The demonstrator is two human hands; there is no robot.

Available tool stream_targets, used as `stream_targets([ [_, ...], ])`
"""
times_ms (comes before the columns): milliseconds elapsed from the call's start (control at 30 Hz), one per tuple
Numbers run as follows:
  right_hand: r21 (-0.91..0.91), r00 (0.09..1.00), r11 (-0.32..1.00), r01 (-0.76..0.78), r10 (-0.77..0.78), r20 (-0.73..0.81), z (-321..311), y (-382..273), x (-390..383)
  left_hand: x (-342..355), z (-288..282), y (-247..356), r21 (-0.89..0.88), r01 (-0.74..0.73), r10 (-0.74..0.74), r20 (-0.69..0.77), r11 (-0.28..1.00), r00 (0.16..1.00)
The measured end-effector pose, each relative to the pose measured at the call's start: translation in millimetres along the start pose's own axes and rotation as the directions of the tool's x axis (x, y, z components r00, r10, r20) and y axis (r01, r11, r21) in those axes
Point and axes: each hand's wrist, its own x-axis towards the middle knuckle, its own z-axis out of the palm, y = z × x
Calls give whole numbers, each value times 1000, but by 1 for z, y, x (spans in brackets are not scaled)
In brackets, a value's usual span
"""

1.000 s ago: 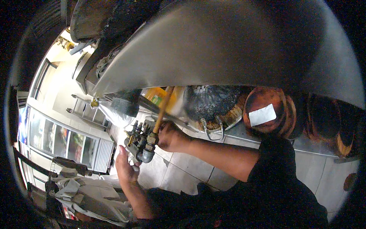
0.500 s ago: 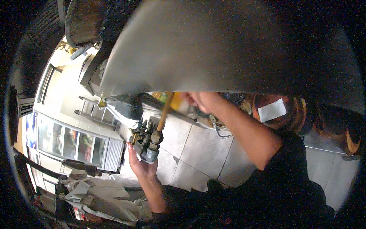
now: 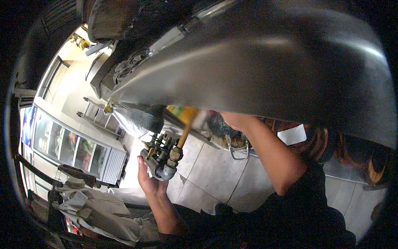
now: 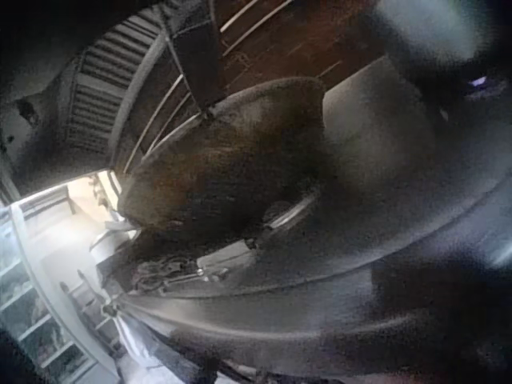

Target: The person is crouched under a commercial kitchen appliance, using a screwdriver to adjust a brass valve on a gas pipe. They repeatedly wipe the valve and surrounding area with a white cloth while making adjustments.

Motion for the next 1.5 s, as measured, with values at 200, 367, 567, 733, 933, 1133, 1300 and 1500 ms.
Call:
stream_targets([
  [200, 803, 990, 585, -118, 135, 47, 14, -8, -6, 1, 2, -2, -2, -29, 28, -29, 1000, 999],
  [367, 917, 987, 373, -140, 125, 100, 27, -36, -12, 2, -3, -5, -20, -16, 16, 10, 1000, 1000],
  [567, 954, 979, 221, -203, 26, 202, 38, -48, -19, 1, 1, -4, -13, -3, 3, -6, 1000, 1000],
  [733, 957, 974, 189, -219, 97, 204, 33, -53, -19, 2, -2, -7, -3, -10, 10, 2, 1000, 1000],
  [933, 956, 967, 170, -238, 130, 218, 35, -55, -20, 2, 0, -8, 9, -15, 15, 7, 1000, 1000],
  [1133, 968, 979, 174, -181, 125, 161, 37, -61, -23, 2, -1, -8, -6, -4, 4, 5, 1000, 1000],
  [1300, 954, 976, 218, -204, 123, 180, 37, -62, -23, 2, 1, -8, -13, 1, -1, 1, 1000, 1000],
  [1500, 942, 976, 266, -207, 120, 180, 36, -61, -23, 2, 1, -8, 3, -13, 13, -26, 1000, 1000],
])
